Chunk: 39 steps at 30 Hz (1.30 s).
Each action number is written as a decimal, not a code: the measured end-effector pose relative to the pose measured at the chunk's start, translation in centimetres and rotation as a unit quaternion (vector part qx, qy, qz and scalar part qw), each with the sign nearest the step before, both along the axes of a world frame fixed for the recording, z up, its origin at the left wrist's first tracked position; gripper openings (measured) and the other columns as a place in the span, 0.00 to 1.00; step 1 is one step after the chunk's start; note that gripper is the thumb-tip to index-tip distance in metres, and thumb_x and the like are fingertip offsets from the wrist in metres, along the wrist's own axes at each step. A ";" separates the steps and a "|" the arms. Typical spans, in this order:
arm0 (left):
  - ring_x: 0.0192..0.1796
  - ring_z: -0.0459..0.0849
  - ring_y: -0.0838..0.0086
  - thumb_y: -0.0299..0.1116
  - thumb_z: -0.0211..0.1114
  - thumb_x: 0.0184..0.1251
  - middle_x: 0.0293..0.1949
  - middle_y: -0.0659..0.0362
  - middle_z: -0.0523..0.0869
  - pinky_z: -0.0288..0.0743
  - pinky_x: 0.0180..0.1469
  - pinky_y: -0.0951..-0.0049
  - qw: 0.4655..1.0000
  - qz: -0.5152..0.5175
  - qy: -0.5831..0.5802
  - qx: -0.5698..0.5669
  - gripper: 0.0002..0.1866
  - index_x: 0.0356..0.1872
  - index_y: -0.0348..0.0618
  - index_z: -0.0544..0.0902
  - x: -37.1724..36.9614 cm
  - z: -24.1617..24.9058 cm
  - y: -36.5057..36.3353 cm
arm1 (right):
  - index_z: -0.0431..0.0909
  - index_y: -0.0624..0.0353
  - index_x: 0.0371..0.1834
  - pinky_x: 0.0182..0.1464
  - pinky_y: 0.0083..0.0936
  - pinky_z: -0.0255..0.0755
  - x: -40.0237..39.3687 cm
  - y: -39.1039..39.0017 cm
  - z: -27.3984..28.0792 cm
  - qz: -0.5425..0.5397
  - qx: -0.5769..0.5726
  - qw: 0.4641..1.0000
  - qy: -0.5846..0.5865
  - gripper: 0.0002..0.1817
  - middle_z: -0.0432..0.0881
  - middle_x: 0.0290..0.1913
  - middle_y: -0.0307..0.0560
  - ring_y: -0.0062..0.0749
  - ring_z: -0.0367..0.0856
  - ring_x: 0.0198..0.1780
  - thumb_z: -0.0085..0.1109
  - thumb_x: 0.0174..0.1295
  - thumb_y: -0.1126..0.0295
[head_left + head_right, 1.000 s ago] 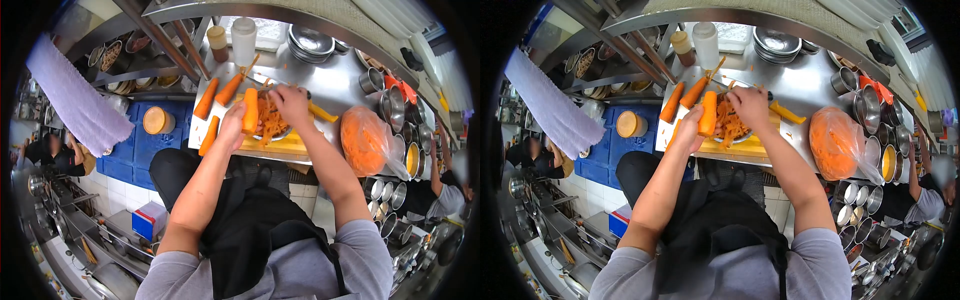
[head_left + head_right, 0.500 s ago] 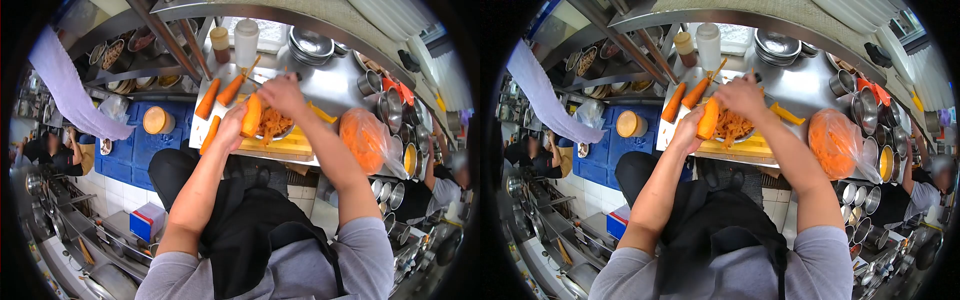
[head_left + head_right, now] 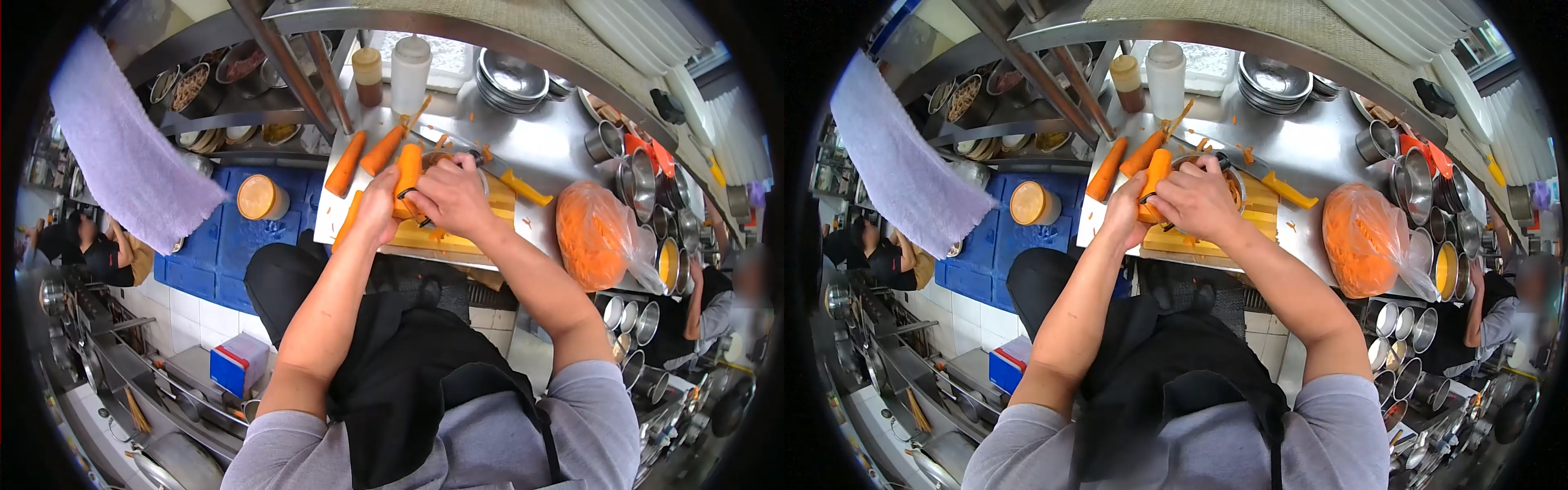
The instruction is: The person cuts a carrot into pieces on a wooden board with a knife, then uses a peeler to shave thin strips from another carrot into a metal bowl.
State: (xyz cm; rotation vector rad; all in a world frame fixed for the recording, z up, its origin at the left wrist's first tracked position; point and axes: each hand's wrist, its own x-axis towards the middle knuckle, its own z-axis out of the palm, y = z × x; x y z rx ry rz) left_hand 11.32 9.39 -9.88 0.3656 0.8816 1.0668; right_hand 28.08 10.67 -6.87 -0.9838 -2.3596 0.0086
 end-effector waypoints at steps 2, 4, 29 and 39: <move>0.44 0.84 0.67 0.45 0.47 0.85 0.50 0.54 0.82 0.82 0.42 0.61 0.998 -0.044 0.033 -0.003 0.22 0.67 0.42 0.72 -0.5 -0.9 -0.1 | 0.80 0.48 0.30 0.52 0.42 0.63 0.3 0.3 -0.2 0.015 0.001 1.000 -0.003 0.11 0.76 0.26 0.37 0.34 0.80 0.38 0.62 0.67 0.57; 0.44 0.84 0.67 0.45 0.47 0.85 0.49 0.54 0.83 0.82 0.42 0.61 0.994 -0.086 0.066 -0.005 0.22 0.67 0.41 0.72 -0.8 -1.0 -0.3 | 0.80 0.49 0.30 0.52 0.43 0.63 2.3 3.0 -1.1 -0.043 0.045 0.996 -0.063 0.12 0.79 0.27 0.38 0.36 0.81 0.39 0.59 0.69 0.56; 0.59 0.81 0.66 0.37 0.67 0.72 0.58 0.49 0.82 0.75 0.62 0.69 0.934 -0.174 0.268 0.162 0.30 0.70 0.32 0.70 -1.9 1.2 0.6 | 0.61 0.51 0.82 0.36 0.18 0.64 10.3 -7.5 -3.0 -0.094 -0.453 0.836 0.295 0.32 0.70 0.28 0.30 0.16 0.66 0.30 0.53 0.76 0.62; 0.61 0.82 0.61 0.41 0.71 0.68 0.59 0.44 0.83 0.71 0.66 0.66 0.850 -0.240 0.409 0.231 0.33 0.68 0.32 0.72 2.0 -0.8 -0.7 | 0.78 0.60 0.64 0.31 0.16 0.58 14.6 -5.7 -4.7 -0.196 -0.407 0.801 0.393 0.22 0.69 0.25 0.31 0.15 0.64 0.26 0.47 0.80 0.56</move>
